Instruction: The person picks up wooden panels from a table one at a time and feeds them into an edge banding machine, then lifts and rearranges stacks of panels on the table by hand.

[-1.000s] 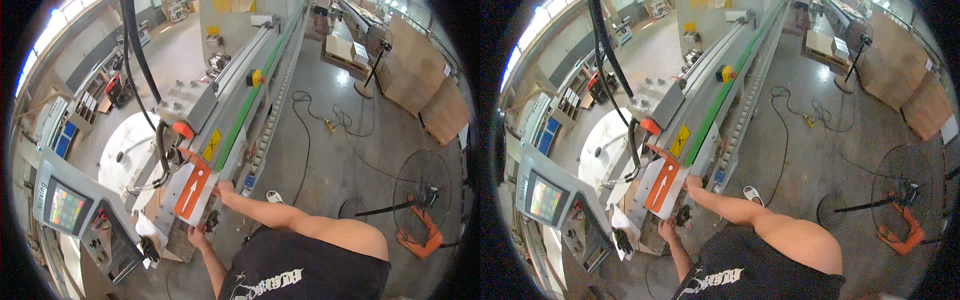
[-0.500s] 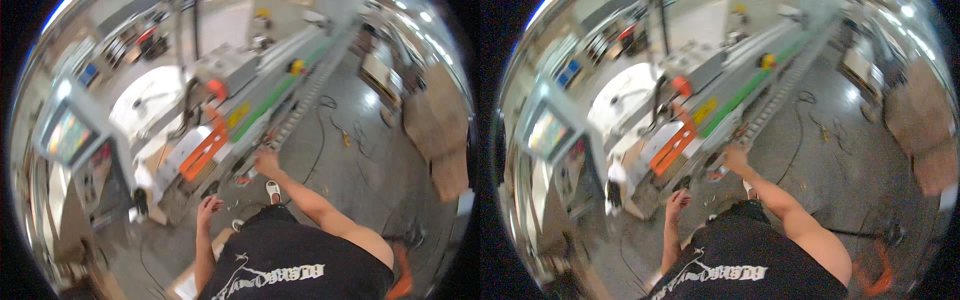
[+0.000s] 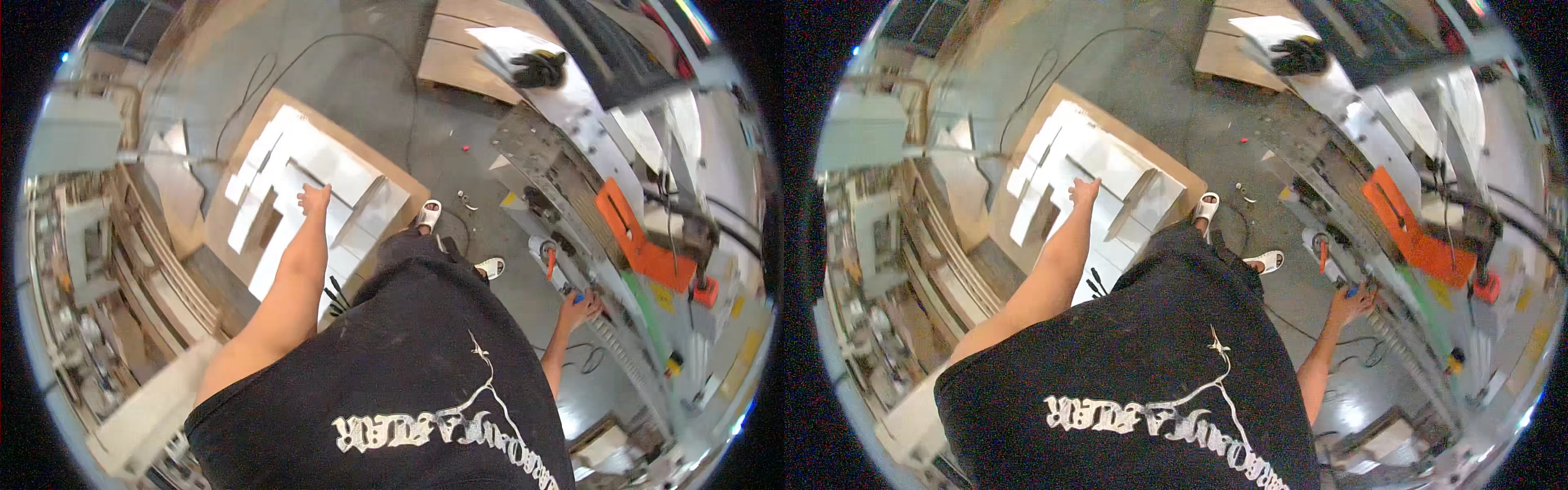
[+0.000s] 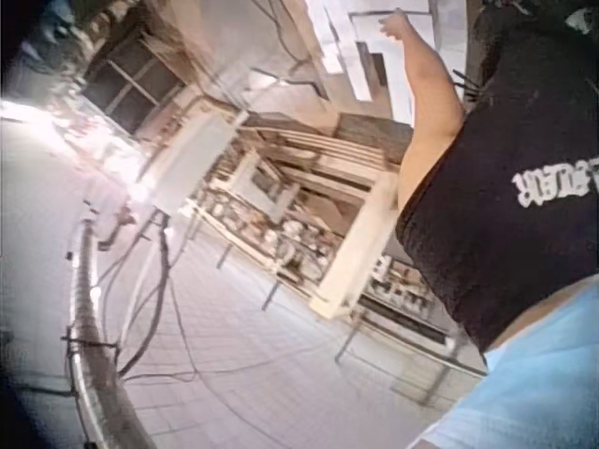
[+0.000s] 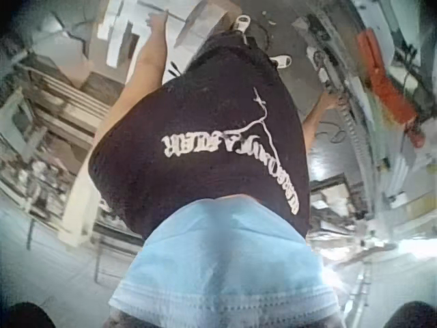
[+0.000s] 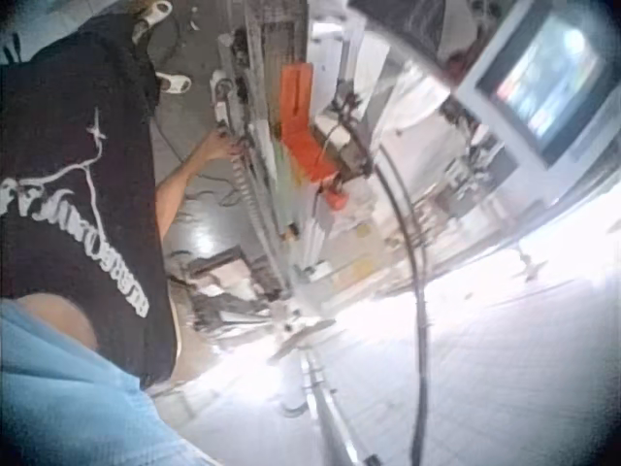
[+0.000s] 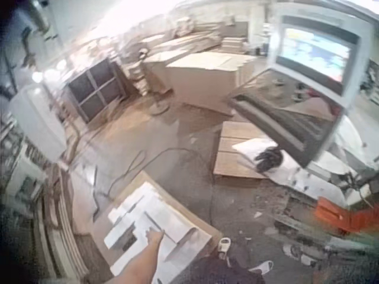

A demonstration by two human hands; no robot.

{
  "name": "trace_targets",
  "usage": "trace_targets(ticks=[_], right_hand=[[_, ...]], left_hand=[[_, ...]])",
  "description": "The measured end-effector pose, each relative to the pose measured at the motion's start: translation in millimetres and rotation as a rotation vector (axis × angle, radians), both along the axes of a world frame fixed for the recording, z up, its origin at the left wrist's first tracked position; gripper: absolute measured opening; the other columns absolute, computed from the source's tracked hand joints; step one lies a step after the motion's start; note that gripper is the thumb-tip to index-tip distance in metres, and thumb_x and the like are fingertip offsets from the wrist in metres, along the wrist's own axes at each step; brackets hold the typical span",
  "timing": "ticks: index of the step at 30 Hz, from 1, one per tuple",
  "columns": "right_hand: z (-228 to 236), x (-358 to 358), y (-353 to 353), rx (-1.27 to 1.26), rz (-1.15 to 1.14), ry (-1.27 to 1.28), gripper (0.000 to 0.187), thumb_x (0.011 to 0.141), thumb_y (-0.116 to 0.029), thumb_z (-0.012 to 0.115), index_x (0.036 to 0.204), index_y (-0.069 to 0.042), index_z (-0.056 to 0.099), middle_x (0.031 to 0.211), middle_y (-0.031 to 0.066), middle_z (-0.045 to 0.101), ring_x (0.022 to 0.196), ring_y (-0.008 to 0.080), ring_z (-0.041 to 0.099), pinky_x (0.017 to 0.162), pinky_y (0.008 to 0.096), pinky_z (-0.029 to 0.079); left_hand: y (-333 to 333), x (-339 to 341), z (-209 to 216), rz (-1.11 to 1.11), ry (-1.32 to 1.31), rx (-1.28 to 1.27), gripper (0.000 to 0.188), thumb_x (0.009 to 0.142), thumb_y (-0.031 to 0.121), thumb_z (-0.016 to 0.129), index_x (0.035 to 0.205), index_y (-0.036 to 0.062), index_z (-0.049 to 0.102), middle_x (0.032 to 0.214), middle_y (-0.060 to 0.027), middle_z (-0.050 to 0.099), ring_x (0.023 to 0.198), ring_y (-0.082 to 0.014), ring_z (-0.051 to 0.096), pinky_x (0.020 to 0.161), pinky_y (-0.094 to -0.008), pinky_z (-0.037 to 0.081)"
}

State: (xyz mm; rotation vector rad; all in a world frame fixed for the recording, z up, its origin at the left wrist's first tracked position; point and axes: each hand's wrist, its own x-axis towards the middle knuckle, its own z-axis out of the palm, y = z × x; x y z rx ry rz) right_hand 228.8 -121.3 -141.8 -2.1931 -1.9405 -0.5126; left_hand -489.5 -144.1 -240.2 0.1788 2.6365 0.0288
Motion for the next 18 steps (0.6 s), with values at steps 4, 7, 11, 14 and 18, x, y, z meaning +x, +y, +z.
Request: trace_targets(ticks=[4, 7, 11, 14, 18], right_hand=[[-10.5, 8.2, 3.2, -0.112, 0.007, 0.005, 0.048, 0.076, -0.030, 0.067, 0.115, -0.006, 0.055, 0.122, 0.0217, 0.048, 0.118, 0.0389, 0.038, 0.101, 0.0523, 0.030], [-14.9, 27.7, -2.8, -0.242, -0.064, 0.025, 0.050, 0.076, -0.031, 0.068, 0.117, -0.007, 0.053, 0.120, 0.0214, 0.047, 0.116, 0.0403, 0.037, 0.100, 0.0536, 0.028], [-10.5, 27.6, 1.1, -0.358, -0.125, 0.002, 0.054, 0.074, -0.032, 0.070, 0.119, -0.008, 0.052, 0.118, 0.0208, 0.047, 0.115, 0.0404, 0.038, 0.100, 0.0540, 0.027], [-7.8, 35.3, -1.7, -0.385, -0.086, 0.026, 0.056, 0.072, -0.033, 0.071, 0.120, -0.011, 0.052, 0.119, 0.0207, 0.048, 0.115, 0.0405, 0.039, 0.099, 0.0532, 0.027], [-1.1, 28.4, 4.2, -0.425, 0.003, 0.049, 0.054, 0.072, -0.034, 0.071, 0.119, -0.013, 0.054, 0.119, 0.0191, 0.050, 0.114, 0.0393, 0.041, 0.099, 0.0512, 0.028]], left_hand=[[-11.7, 8.6, -4.3, 0.230, 0.068, 0.023, 0.084, 0.073, 0.057, 0.066, 0.138, 0.0139, 0.034, 0.138, -0.0247, 0.031, 0.128, -0.0401, 0.033, 0.094, -0.0637, 0.035], [-15.7, 2.1, -32.7, 0.398, 0.097, 0.125, 0.081, 0.077, 0.059, 0.061, 0.140, 0.0160, 0.033, 0.140, -0.0263, 0.027, 0.131, -0.0412, 0.029, 0.095, -0.0673, 0.032], [-28.4, -1.9, -44.0, 0.475, 0.048, 0.244, 0.076, 0.080, 0.058, 0.057, 0.140, 0.0181, 0.033, 0.145, -0.0291, 0.018, 0.133, -0.0436, 0.025, 0.095, -0.0686, 0.030], [-29.8, 0.8, -54.3, 0.458, 0.012, 0.132, 0.088, 0.075, 0.060, 0.064, 0.142, 0.0179, 0.026, 0.143, -0.0293, 0.020, 0.131, -0.0433, 0.029, 0.095, -0.0668, 0.033], [-33.3, 2.4, -57.0, 0.415, 0.022, 0.010, 0.113, 0.063, 0.060, 0.075, 0.146, 0.0141, 0.013, 0.141, -0.0289, 0.021, 0.127, -0.0421, 0.034, 0.092, -0.0584, 0.042]])
